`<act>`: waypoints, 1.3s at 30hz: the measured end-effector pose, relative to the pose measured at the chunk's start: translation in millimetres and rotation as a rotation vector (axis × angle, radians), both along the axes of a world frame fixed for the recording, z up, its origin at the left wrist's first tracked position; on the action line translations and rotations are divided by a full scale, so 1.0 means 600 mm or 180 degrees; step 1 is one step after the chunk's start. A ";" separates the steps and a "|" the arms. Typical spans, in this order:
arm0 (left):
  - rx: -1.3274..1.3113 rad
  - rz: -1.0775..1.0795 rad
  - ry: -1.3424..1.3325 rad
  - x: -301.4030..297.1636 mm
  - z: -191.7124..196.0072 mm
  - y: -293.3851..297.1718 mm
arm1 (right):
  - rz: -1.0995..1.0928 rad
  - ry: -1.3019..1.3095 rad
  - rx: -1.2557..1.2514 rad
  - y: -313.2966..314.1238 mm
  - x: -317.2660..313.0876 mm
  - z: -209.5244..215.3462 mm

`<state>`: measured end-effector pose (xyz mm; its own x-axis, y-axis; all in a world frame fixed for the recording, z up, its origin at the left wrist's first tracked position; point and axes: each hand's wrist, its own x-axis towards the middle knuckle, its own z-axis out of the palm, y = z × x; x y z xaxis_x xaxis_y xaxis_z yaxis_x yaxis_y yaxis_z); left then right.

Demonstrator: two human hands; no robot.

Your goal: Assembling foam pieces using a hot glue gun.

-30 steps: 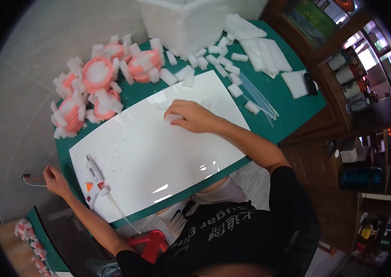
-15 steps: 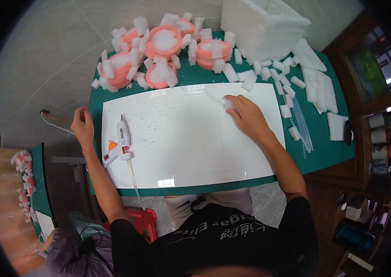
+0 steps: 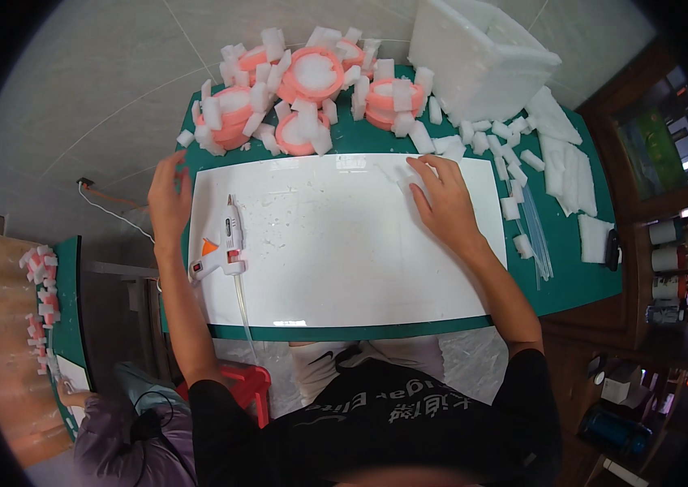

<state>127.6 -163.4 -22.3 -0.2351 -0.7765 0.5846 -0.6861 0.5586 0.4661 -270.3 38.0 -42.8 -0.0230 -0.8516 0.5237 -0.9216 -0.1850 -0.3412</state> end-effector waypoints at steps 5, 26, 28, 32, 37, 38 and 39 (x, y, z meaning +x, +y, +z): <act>-0.1081 -0.0994 -0.1144 -0.102 0.034 -0.018 | 0.0315 0.0237 -0.0266 -0.100 0.042 0.029; -0.1886 -0.1498 -0.1949 -0.264 0.000 -0.106 | 0.0404 -0.0069 -0.0880 -0.296 0.070 -0.008; -0.1706 -0.1593 -0.1810 -0.268 0.004 -0.104 | 0.0421 -0.0089 -0.0849 -0.296 0.071 -0.009; -0.1494 -0.1759 -0.1452 -0.276 0.016 -0.102 | 0.0439 -0.0155 -0.0713 -0.296 0.072 -0.007; -0.1245 -0.1860 -0.1273 -0.285 0.021 -0.104 | 0.0429 -0.0308 -0.0677 -0.303 0.081 -0.001; -0.1162 -0.1856 -0.1245 -0.287 0.022 -0.104 | 0.0434 -0.0308 -0.0682 -0.305 0.081 -0.001; -0.1079 -0.1850 -0.1216 -0.288 0.023 -0.105 | 0.0430 -0.0387 -0.0696 -0.308 0.081 -0.001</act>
<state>-45.2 -226.1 -8.3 -0.7835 -0.2596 0.5646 -0.3177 0.9482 -0.0048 -221.6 -146.5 -43.1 0.0091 -0.7183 0.6956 -0.8383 -0.3847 -0.3864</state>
